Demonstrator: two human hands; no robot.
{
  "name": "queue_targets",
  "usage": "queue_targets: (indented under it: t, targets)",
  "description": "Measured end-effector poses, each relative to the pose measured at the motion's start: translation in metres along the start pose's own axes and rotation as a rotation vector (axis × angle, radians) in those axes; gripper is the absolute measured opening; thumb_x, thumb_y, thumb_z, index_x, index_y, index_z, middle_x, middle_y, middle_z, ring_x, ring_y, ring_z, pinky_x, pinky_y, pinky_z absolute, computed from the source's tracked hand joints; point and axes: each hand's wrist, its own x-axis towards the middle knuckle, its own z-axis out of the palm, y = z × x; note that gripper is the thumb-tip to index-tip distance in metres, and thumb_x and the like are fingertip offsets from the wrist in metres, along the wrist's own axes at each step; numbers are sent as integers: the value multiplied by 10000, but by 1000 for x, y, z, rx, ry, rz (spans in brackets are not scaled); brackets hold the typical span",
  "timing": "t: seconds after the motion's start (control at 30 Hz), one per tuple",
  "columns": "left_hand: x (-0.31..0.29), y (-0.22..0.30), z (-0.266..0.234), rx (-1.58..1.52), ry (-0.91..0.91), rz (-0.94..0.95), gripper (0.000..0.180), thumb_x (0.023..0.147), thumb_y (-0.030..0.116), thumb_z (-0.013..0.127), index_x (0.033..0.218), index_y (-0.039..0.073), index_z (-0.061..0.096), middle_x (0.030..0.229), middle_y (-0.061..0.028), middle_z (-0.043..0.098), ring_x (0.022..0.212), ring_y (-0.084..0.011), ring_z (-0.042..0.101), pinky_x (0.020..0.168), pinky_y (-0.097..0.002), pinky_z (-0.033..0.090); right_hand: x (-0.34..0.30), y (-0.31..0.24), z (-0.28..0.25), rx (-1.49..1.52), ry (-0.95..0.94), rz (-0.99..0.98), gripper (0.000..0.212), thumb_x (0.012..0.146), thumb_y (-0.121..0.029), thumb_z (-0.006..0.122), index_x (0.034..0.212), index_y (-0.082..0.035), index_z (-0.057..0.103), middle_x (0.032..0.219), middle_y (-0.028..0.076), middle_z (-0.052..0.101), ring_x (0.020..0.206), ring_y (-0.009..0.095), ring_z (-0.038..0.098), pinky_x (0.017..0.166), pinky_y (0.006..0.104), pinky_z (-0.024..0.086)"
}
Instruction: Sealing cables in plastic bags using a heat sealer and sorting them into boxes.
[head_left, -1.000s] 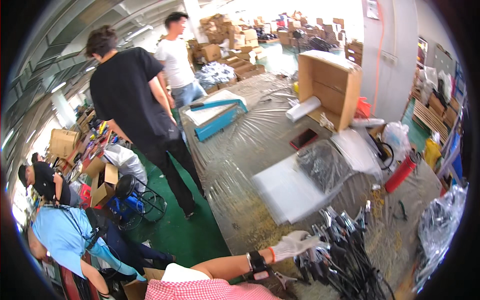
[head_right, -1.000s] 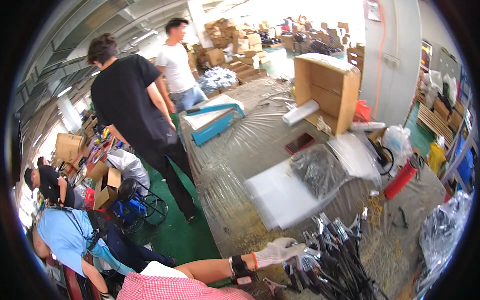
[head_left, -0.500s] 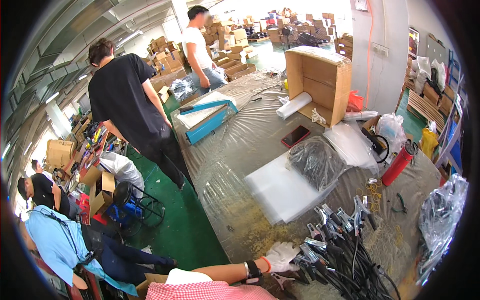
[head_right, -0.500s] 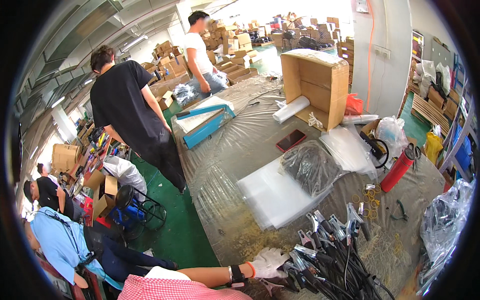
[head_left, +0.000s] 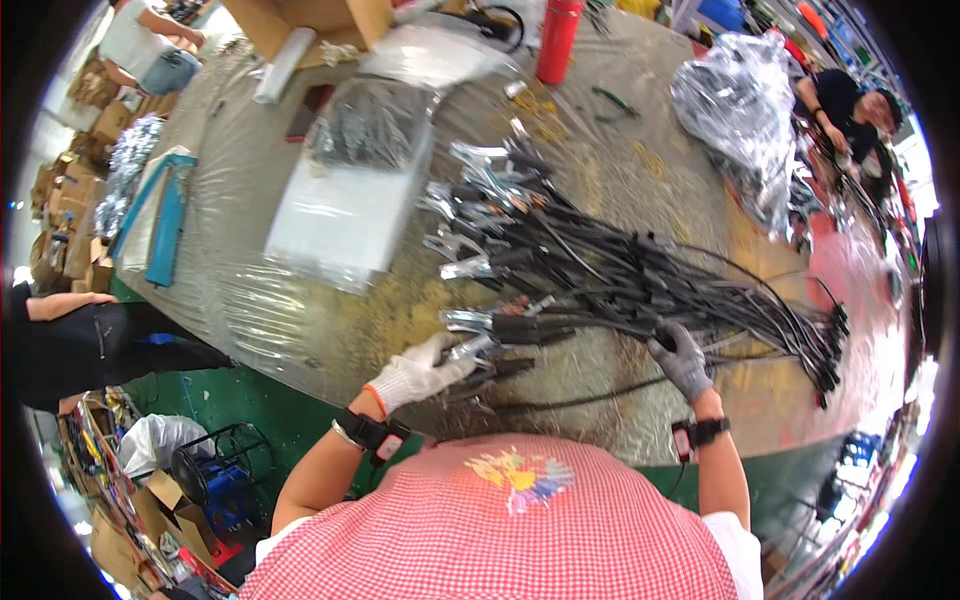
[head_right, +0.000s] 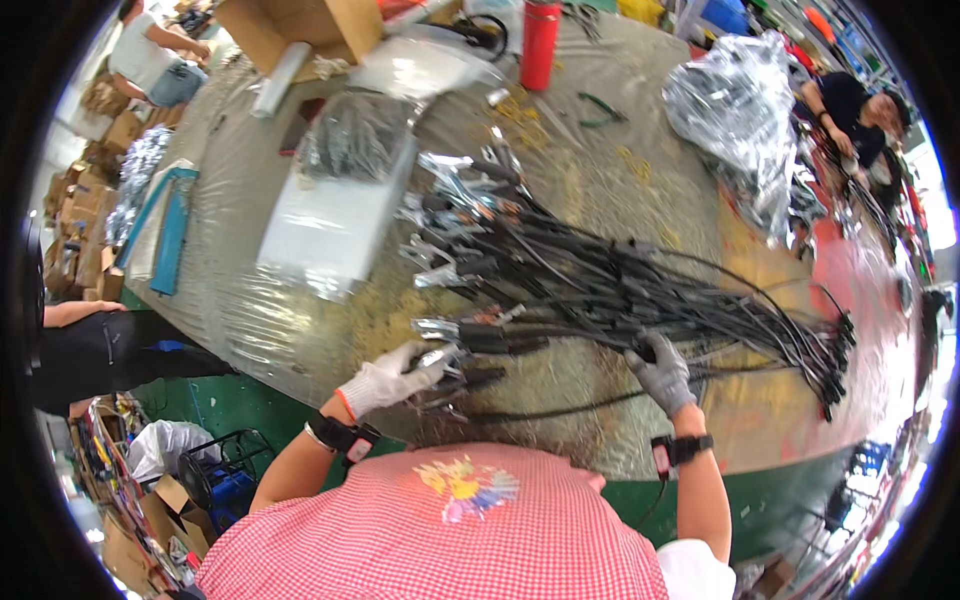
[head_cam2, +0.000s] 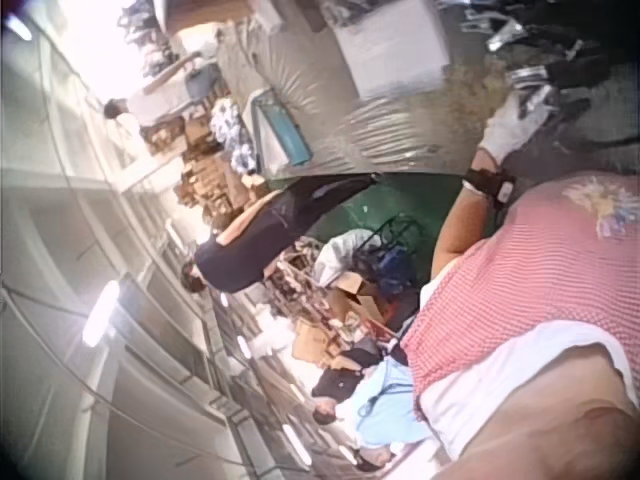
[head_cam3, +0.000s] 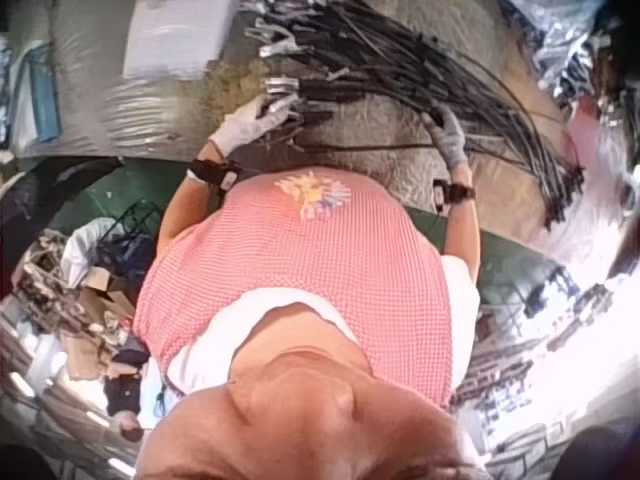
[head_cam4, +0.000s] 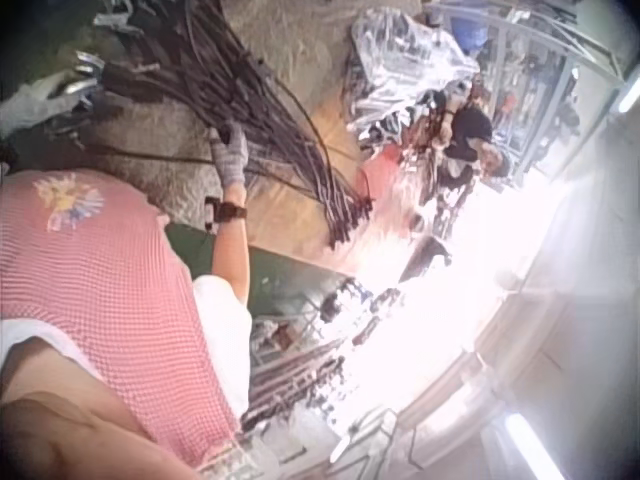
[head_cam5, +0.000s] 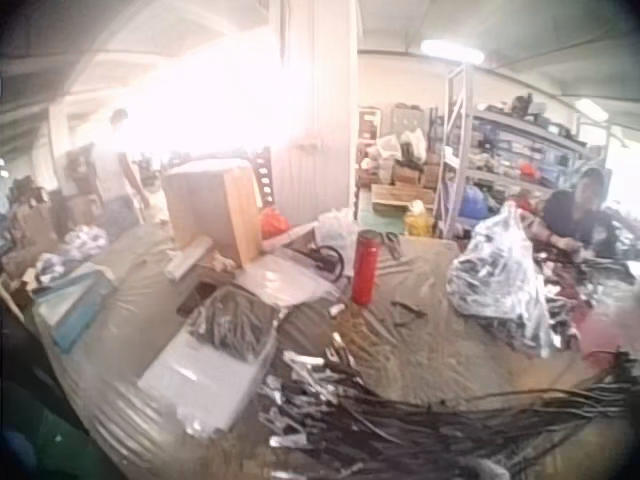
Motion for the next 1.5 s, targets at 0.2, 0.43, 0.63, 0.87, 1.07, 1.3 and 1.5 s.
queue_targets:
  t: [0.2, 0.43, 0.63, 0.87, 1.07, 1.3, 1.5]
  targets:
    - [-32, 41, -7, 405, 192, 149, 387, 816, 353, 617, 1055, 47, 617, 1014, -134, 598, 875, -257, 608, 756, -330, 479, -9, 27, 8, -409, 23, -45, 506, 672, -361, 740, 1077, -86, 611, 1052, 135, 601, 967, 331, 583, 825, 410, 472]
    - [-48, 41, -28, -343, -334, 5, 399, 811, 256, 660, 1109, -2, 600, 1096, -91, 602, 903, -160, 589, 742, -261, 483, -4, 3, 9, -247, 33, -208, 334, 654, -217, 743, 948, -118, 620, 887, 108, 604, 879, 320, 576, 785, 423, 455]
    - [-68, 52, -34, -92, -227, 170, 532, 826, 448, 625, 1176, 49, 597, 1137, -111, 617, 985, -191, 604, 847, -283, 470, -24, -75, 52, -163, -96, -804, 327, 648, -120, 707, 965, -152, 634, 949, 129, 585, 867, 318, 569, 686, 437, 465]
    - [-79, 28, -19, -508, -263, -366, 459, 871, 443, 577, 1139, 73, 615, 842, -16, 643, 769, -106, 564, 700, -257, 460, -17, -118, 119, -454, -333, -812, 240, 646, -353, 736, 766, -150, 691, 657, 90, 624, 608, 309, 599, 553, 419, 453]
    - [-63, 9, 19, -608, 124, 362, 323, 914, 308, 536, 1159, 104, 586, 1008, -38, 613, 870, -160, 586, 738, -298, 488, -32, -160, 114, -447, -506, -887, 303, 705, -403, 678, 908, -178, 686, 846, 124, 654, 790, 349, 621, 732, 422, 498]
    - [-91, 62, 1, 251, 138, 559, 190, 885, 265, 537, 1069, 230, 566, 1047, -145, 526, 864, -331, 595, 673, -412, 487, -31, -132, 168, -299, -514, -1181, 377, 721, -436, 654, 987, -169, 659, 888, 125, 660, 820, 366, 616, 753, 434, 495]
    - [-37, -5, 34, 474, 256, 503, 173, 806, 259, 592, 932, 151, 644, 1074, -116, 566, 963, -327, 584, 782, -404, 490, -59, -140, 153, -340, -717, -672, 449, 748, -394, 648, 1108, -141, 561, 1095, 173, 577, 1022, 334, 555, 871, 449, 440]
